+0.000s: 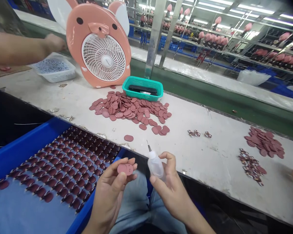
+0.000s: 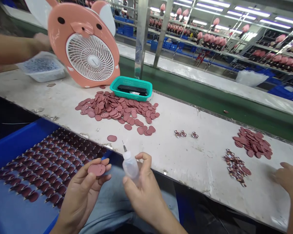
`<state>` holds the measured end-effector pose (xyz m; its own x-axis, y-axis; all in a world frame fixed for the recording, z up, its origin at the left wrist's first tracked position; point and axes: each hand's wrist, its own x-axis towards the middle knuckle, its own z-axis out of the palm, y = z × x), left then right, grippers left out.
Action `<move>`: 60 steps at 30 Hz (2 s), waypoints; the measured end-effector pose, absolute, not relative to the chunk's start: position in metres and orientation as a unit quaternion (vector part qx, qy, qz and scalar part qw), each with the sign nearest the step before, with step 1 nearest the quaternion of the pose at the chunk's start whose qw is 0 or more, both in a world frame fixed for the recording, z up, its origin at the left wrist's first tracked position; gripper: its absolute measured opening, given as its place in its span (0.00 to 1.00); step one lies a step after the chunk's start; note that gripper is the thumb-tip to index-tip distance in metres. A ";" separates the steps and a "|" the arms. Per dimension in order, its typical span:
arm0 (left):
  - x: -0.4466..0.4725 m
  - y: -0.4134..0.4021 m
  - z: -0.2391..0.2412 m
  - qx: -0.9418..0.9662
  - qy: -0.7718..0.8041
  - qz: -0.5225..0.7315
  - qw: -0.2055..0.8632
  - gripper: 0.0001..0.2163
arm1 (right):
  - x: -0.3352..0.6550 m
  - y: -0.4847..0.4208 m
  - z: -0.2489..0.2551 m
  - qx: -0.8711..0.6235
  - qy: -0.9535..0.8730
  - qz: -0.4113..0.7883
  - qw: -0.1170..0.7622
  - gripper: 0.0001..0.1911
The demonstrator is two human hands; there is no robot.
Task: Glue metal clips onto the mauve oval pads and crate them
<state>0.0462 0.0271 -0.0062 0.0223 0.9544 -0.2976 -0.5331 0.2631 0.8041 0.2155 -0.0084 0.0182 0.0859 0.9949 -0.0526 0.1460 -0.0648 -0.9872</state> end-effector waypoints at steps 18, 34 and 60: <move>0.050 0.011 0.027 0.166 0.436 0.510 0.723 0.21 | 0.207 -0.039 0.022 -0.523 -0.564 0.170 0.617 0.26; 0.046 0.009 0.023 0.186 0.421 0.518 0.721 0.17 | 0.203 -0.032 0.039 -0.511 -0.564 0.203 0.616 0.18; 0.052 0.008 0.035 0.169 0.445 0.528 0.703 0.19 | 0.199 -0.033 0.029 -0.511 -0.480 0.207 0.683 0.17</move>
<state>0.0522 0.0077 0.0351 0.0471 0.8931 -0.4473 -0.5914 0.3859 0.7081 0.1994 -0.0325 0.0288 0.4539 0.7726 0.4439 0.2077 0.3928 -0.8959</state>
